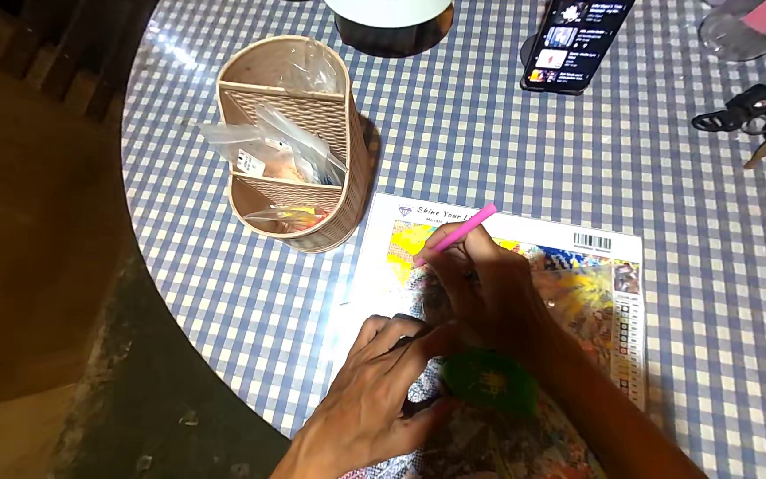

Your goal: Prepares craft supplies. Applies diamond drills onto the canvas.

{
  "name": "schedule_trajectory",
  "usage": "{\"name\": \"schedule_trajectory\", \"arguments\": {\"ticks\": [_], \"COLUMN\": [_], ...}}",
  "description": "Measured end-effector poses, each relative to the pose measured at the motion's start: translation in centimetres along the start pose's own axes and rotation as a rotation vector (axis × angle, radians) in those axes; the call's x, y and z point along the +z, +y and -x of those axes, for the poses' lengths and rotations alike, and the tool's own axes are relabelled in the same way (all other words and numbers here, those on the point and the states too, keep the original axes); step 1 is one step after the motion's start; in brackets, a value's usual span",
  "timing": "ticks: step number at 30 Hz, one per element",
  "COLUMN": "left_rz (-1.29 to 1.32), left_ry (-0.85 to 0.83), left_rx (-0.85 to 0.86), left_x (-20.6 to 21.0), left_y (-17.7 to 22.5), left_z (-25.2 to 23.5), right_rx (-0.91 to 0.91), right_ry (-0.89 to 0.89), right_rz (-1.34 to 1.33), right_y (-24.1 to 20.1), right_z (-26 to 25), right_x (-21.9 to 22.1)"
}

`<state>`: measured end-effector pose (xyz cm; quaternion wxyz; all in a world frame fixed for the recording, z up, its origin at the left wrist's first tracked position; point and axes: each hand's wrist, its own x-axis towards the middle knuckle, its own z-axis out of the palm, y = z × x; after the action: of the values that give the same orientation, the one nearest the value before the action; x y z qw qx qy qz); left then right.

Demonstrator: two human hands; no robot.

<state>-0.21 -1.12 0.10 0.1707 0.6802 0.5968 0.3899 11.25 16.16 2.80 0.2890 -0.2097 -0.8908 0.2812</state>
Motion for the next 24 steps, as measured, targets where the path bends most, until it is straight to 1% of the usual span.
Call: {"name": "schedule_trajectory", "arguments": {"ticks": [5,8,24], "left_rz": [-0.008,-0.005,0.004], "left_ry": [0.011,0.004,-0.004], "left_rx": [-0.006,-0.012,-0.018], "left_x": [0.08,0.06,-0.08], "left_y": [0.02,-0.03,0.12], "left_z": [-0.01,0.00,-0.08], "right_rx": [0.004,-0.031,-0.055], "right_ry": [-0.035,-0.035,-0.037], "right_rz": [0.055,0.066,0.107], "right_y": [-0.27,-0.08,-0.09], "right_z": [0.17,0.31,0.32], "right_x": [0.05,0.19,0.37]}}
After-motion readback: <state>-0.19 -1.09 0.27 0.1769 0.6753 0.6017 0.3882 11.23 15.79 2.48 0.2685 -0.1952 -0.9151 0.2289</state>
